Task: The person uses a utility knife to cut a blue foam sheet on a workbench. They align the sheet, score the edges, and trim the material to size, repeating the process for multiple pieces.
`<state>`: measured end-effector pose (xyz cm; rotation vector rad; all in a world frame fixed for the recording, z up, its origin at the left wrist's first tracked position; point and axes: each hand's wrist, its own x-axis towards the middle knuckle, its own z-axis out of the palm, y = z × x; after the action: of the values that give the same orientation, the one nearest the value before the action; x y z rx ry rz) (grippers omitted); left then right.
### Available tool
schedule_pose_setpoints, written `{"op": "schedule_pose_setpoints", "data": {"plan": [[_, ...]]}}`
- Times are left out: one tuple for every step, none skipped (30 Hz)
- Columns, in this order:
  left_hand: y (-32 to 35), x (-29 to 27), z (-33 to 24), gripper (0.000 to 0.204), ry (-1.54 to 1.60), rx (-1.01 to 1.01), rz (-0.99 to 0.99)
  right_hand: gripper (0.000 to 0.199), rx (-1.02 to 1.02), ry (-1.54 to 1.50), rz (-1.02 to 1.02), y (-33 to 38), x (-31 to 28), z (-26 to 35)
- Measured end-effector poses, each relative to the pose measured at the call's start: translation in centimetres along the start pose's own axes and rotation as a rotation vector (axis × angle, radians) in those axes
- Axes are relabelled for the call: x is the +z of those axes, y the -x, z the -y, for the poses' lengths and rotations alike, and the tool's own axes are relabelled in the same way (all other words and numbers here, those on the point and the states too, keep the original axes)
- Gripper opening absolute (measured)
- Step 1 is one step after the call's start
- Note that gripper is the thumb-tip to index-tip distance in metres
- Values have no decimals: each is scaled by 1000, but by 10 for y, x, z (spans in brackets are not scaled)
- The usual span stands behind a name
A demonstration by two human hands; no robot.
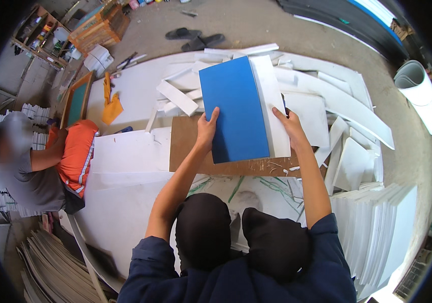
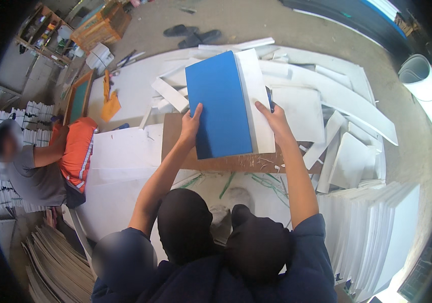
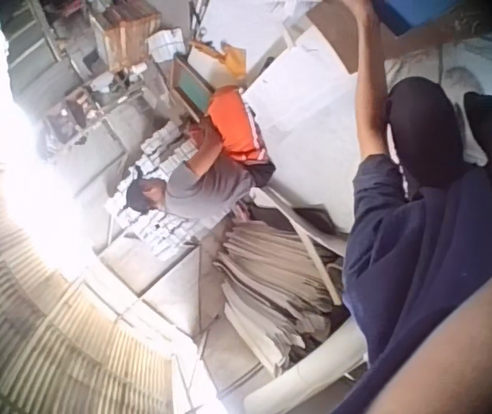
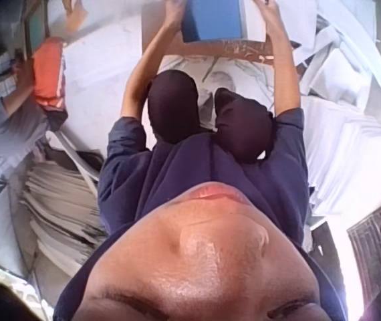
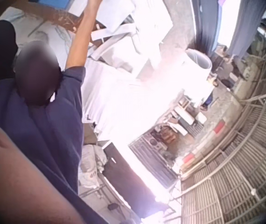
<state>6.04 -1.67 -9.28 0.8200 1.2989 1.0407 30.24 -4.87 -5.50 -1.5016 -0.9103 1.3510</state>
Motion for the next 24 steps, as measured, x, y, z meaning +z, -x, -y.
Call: {"op": "schedule_pose_setpoints", "data": {"plan": [[6,3,-16,54,63,11,68,52,-12,-51,13,6,-3,10],[13,6,-29,54,94,-2,96,54,-22,-101,27,12,-6,21],[18,10,-41,53,124,-14,126,57,-3,-179,41,22,-6,33],[25,8,-53,53,151,-25,144,60,20,-260,68,34,1,44],[32,7,-62,56,169,-26,188,63,46,-339,98,45,8,53],[40,4,-71,59,185,-21,228,64,36,-459,176,50,18,57],[46,9,-73,62,206,-30,287,66,30,-570,234,54,20,55],[50,16,-74,64,237,-63,344,67,25,-680,296,58,23,55],[52,19,-71,66,261,-95,387,71,60,-699,330,62,31,57],[53,22,-64,69,293,-131,433,71,34,-690,311,70,41,60],[54,23,-58,72,309,-131,488,72,8,-681,294,79,52,63],[57,20,-54,69,315,-120,463,73,-9,-676,274,82,58,62],[58,14,-53,66,320,-107,438,62,-3,-668,240,75,56,56],[57,8,-53,63,324,-94,413,61,-18,-524,211,71,45,58],[55,0,-53,58,299,-17,386,60,-35,-377,178,68,30,63],[51,-12,-51,54,267,53,352,59,-44,-238,147,66,23,64],[47,-22,-49,49,234,124,317,52,-87,-203,49,65,21,64],[45,-26,-47,44,192,229,267,52,-130,-68,3,58,11,58],[43,-27,-42,40,156,329,222,52,-168,71,-49,48,-4,49],[40,-26,-38,36,119,429,176,52,-207,210,-101,38,-17,40],[36,-29,-32,34,85,458,209,48,-255,203,-140,35,-17,39],[32,-31,-27,32,52,487,244,48,-299,190,-141,31,-16,40],[27,-32,-22,31,18,516,279,48,-343,177,-141,26,-17,42],[25,-31,-17,30,23,532,290,49,-380,163,-142,24,-13,45]]}}
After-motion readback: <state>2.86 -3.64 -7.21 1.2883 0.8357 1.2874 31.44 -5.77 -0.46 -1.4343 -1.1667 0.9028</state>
